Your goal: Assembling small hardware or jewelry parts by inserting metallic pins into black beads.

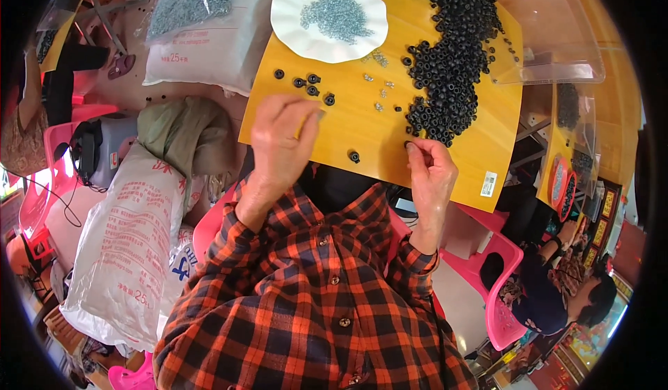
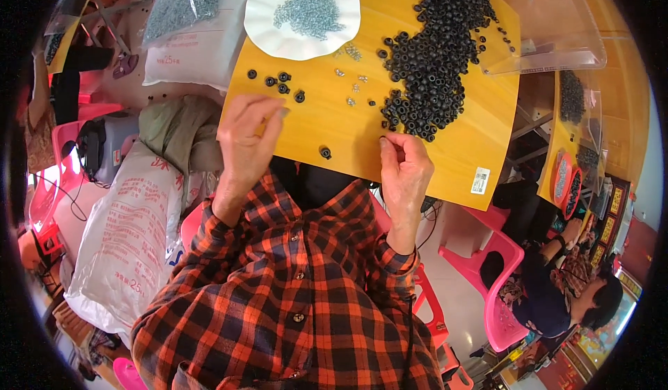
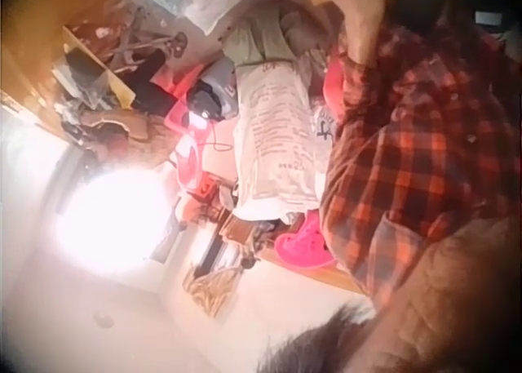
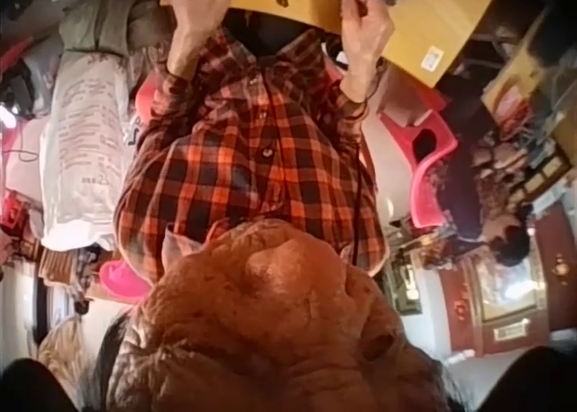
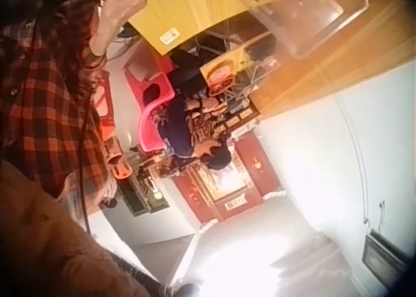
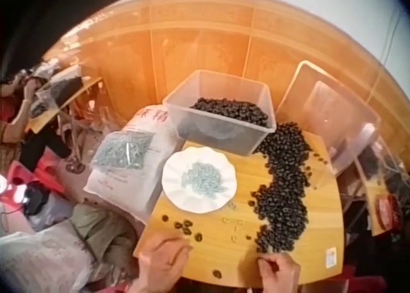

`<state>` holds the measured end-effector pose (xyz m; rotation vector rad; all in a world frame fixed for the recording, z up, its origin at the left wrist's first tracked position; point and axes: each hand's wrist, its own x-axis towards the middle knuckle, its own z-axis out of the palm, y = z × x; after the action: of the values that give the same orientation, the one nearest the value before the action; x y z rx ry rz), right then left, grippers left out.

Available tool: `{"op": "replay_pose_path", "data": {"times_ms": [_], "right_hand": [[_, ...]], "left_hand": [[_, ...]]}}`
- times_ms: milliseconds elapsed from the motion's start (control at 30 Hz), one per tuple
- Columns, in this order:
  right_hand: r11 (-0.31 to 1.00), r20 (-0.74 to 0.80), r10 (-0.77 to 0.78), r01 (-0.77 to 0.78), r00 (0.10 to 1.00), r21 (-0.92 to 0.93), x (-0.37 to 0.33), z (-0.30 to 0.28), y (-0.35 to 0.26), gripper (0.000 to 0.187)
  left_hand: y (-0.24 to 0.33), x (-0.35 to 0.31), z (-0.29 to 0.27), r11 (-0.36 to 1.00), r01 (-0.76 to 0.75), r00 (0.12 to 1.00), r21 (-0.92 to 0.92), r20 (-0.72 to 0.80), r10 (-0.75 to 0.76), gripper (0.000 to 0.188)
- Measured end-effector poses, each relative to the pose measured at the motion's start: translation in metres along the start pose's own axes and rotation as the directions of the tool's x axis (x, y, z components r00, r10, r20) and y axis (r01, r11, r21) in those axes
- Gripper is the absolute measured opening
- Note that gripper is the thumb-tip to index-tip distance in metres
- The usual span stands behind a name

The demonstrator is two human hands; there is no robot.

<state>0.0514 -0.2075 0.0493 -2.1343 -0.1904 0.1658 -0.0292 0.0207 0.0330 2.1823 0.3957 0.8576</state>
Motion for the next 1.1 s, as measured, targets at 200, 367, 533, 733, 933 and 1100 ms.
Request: {"op": "replay_pose_path", "data": {"times_ms": [200,367,533,733,933,1100], "right_hand": [[1.0,-0.016,0.011,-0.011,1.0,0.019,-0.002,0.0,0.002,0.008],[0.998,-0.023,-0.06,0.06,0.998,0.004,-0.002,0.004,0.006,0.007],[0.999,-0.067,-0.039,0.04,0.997,0.009,0.0,-0.003,0.004,0.006],[0.982,-0.2,-0.15,0.121,0.968,-0.147,0.021,-0.004,0.007,0.01],[0.9,-0.279,-0.323,0.202,0.905,-0.387,0.047,-0.003,0.009,0.013],[0.827,-0.294,-0.339,0.134,0.894,-0.546,0.06,-0.001,0.002,0.018]], "left_hand": [[0.019,-0.016,0.011,0.972,-0.114,0.948,-0.203,0.27,0.168,0.019],[0.027,-0.027,0.016,0.965,-0.196,0.85,-0.177,0.46,0.257,0.018],[0.023,-0.026,0.017,0.959,-0.256,0.832,-0.125,0.477,0.284,0.015],[0.014,-0.013,0.0,0.971,-0.211,0.885,-0.114,0.399,0.24,0.016],[-0.01,0.003,-0.031,0.989,-0.092,0.981,0.113,0.183,0.07,0.02],[-0.03,0.007,-0.03,0.974,0.009,0.999,0.227,0.038,-0.018,0.029]]}}
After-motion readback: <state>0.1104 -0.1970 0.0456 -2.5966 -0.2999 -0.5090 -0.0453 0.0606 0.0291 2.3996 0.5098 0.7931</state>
